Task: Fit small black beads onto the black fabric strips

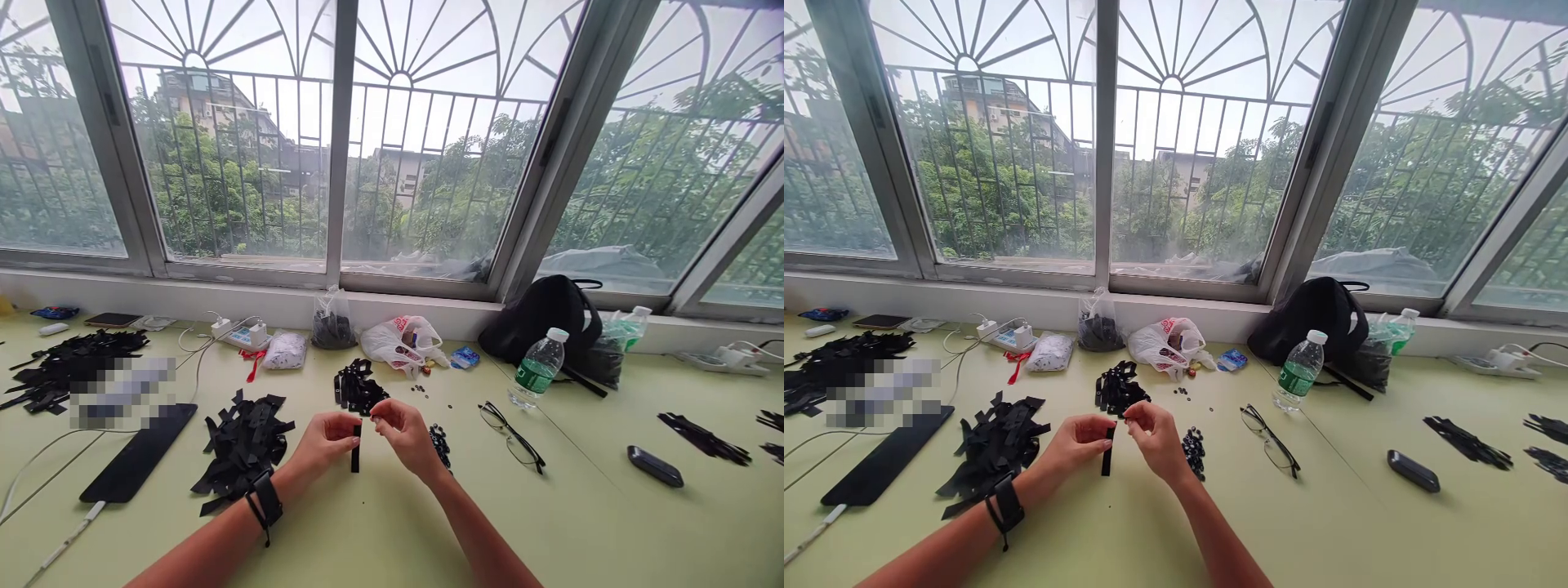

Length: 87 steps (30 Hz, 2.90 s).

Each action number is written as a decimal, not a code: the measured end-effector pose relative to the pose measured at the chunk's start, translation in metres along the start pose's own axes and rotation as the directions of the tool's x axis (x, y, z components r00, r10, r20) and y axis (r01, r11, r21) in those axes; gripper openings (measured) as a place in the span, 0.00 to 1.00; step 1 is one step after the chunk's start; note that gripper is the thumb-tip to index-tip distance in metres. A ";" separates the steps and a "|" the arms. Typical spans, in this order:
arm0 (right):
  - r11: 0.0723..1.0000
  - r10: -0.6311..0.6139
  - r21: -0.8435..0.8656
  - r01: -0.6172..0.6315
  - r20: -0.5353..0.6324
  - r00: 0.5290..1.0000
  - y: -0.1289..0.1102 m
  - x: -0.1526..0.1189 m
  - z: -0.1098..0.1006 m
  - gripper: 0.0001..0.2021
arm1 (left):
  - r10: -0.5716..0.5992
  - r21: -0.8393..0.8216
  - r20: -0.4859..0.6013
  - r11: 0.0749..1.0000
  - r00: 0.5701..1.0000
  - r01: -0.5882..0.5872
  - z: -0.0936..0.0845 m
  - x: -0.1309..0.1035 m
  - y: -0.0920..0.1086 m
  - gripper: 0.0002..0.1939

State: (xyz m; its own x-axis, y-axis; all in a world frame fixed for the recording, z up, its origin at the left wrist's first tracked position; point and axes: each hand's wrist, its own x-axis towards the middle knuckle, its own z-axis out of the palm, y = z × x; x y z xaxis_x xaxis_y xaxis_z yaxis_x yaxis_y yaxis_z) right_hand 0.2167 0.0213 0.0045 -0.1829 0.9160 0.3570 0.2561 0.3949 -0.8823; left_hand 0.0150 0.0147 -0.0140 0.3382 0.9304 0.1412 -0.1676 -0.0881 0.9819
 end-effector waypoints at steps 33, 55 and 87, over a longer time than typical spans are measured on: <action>0.990 -0.108 -0.084 0.117 0.097 0.989 -0.006 -0.009 0.015 0.06 | -0.009 -0.027 -0.005 1.000 1.000 0.009 -0.001 -0.002 0.008 0.19; 0.997 0.045 0.045 -0.056 0.209 0.977 0.003 -0.008 0.014 0.13 | 0.019 -0.114 0.011 0.993 1.000 -0.018 -0.003 0.000 0.002 0.18; 0.998 0.064 -0.015 -0.063 0.226 0.972 0.013 -0.011 0.016 0.09 | 0.046 0.013 -0.019 0.999 0.999 -0.046 -0.002 0.002 -0.001 0.14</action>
State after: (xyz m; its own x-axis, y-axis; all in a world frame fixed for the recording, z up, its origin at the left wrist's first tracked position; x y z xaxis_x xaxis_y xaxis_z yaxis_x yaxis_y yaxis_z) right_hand 0.2069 0.0157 -0.0155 -0.3756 0.9001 0.2208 0.2814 0.3377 -0.8982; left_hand 0.0141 0.0170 -0.0149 0.3120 0.9321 0.1841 -0.1714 -0.1354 0.9758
